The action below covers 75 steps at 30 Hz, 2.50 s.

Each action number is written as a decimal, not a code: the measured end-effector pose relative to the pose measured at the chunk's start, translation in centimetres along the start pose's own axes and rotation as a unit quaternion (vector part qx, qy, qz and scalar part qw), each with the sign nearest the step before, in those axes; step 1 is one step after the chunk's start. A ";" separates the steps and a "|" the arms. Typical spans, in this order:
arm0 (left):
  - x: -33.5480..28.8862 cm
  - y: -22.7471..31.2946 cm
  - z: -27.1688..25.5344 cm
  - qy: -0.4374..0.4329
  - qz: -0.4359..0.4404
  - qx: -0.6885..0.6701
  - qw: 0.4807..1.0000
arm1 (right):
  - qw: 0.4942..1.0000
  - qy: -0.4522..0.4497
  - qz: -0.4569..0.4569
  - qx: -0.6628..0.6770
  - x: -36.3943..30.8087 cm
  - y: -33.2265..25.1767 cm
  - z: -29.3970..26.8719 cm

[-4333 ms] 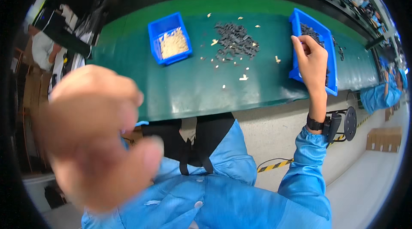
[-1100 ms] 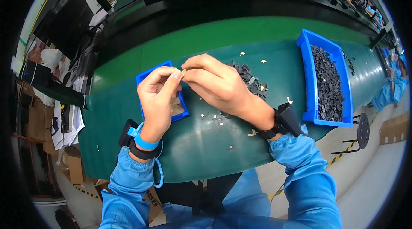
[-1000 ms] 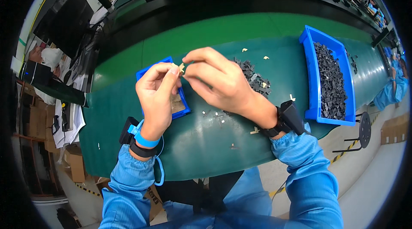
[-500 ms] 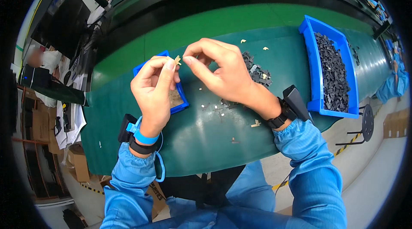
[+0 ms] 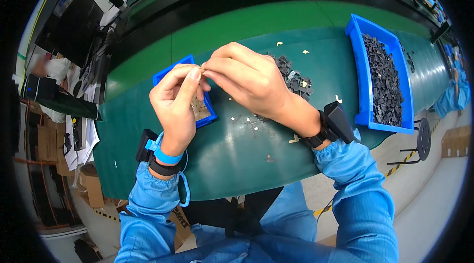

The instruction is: Manually assembling small plastic and rubber industrial components at a factory workbench.

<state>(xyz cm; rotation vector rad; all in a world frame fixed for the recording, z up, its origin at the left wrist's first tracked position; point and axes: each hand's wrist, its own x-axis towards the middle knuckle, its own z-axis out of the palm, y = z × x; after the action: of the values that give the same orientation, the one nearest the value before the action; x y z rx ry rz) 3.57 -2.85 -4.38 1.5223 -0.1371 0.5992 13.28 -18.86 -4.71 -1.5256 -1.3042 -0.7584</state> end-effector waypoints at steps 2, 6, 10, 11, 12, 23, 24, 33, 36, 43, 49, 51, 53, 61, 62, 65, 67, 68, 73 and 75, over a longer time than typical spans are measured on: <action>0.1 -0.1 0.1 -0.003 0.018 0.019 1.000 | 1.000 0.009 0.001 0.007 0.0 0.1 -0.1; 0.1 -0.2 0.3 -0.015 0.046 0.026 0.999 | 0.999 0.034 0.011 0.019 0.0 -0.4 -0.2; 0.0 -0.1 0.0 -0.021 0.054 0.025 0.998 | 0.999 0.034 0.014 0.019 0.3 -0.6 -0.2; -0.1 -0.1 0.1 -0.022 0.054 0.026 0.998 | 0.999 0.040 0.006 0.021 0.3 -0.7 -0.1; -0.2 0.0 0.3 -0.017 0.053 0.029 0.998 | 0.999 0.045 -0.005 0.022 0.3 -0.6 -0.2; 0.2 -0.2 0.1 0.003 0.146 0.107 0.984 | 0.998 0.032 0.002 0.061 0.2 -0.3 -0.4; 0.2 -0.4 0.0 0.011 0.181 0.142 0.973 | 0.997 0.031 0.004 0.068 0.2 -0.4 -0.4; 0.2 0.0 -0.1 0.009 0.276 0.250 0.928 | 0.975 -0.018 0.097 0.198 0.4 -0.2 -1.0; 0.3 0.0 0.1 0.018 0.304 0.267 0.914 | 0.974 -0.015 0.106 0.202 0.1 0.1 -0.9; 0.2 -0.4 -0.1 0.025 0.318 0.282 0.905 | 0.981 -0.018 0.091 0.171 0.3 -0.2 -0.9; 0.2 -0.2 0.0 0.023 0.317 0.285 0.904 | 0.981 -0.014 0.084 0.174 0.1 -0.1 -0.9; 0.2 -0.2 0.0 0.023 0.318 0.287 0.903 | 0.980 -0.009 0.092 0.179 0.0 -0.2 -0.8; 0.2 -0.3 0.0 0.022 0.320 0.290 0.902 | 0.979 -0.008 0.095 0.179 0.0 -0.2 -0.8; 0.2 -0.4 0.1 0.030 0.310 0.298 0.902 | 0.971 0.001 0.128 0.201 0.0 -0.6 -0.5; 0.2 -0.6 0.2 0.031 0.311 0.299 0.902 | 0.971 -0.008 0.132 0.198 -0.1 -0.6 -0.5; 0.2 -0.6 0.2 0.035 0.303 0.284 0.909 | 0.975 -0.015 0.125 0.183 -0.1 -0.6 -0.3; 0.1 -0.3 0.1 0.032 0.272 0.292 0.916 | 0.979 -0.014 0.115 0.170 -0.1 -0.7 -0.2; 0.2 -0.4 -0.2 0.033 0.272 0.292 0.916 | 0.984 -0.010 0.105 0.147 -0.2 -0.7 -0.2; 1.8 1.1 -1.6 0.191 0.120 0.151 0.962 | 0.992 -0.024 0.100 0.070 -0.2 -1.2 -0.2; 2.3 1.6 -2.3 0.226 0.113 0.150 0.956 | 0.993 -0.060 0.087 0.062 -0.7 -1.9 0.8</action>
<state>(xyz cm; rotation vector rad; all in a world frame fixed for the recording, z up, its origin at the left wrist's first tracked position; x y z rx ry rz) 4.18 -0.13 -2.12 1.6288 0.1400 1.1794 11.19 -18.42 -5.17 -1.5803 -1.2612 -0.4736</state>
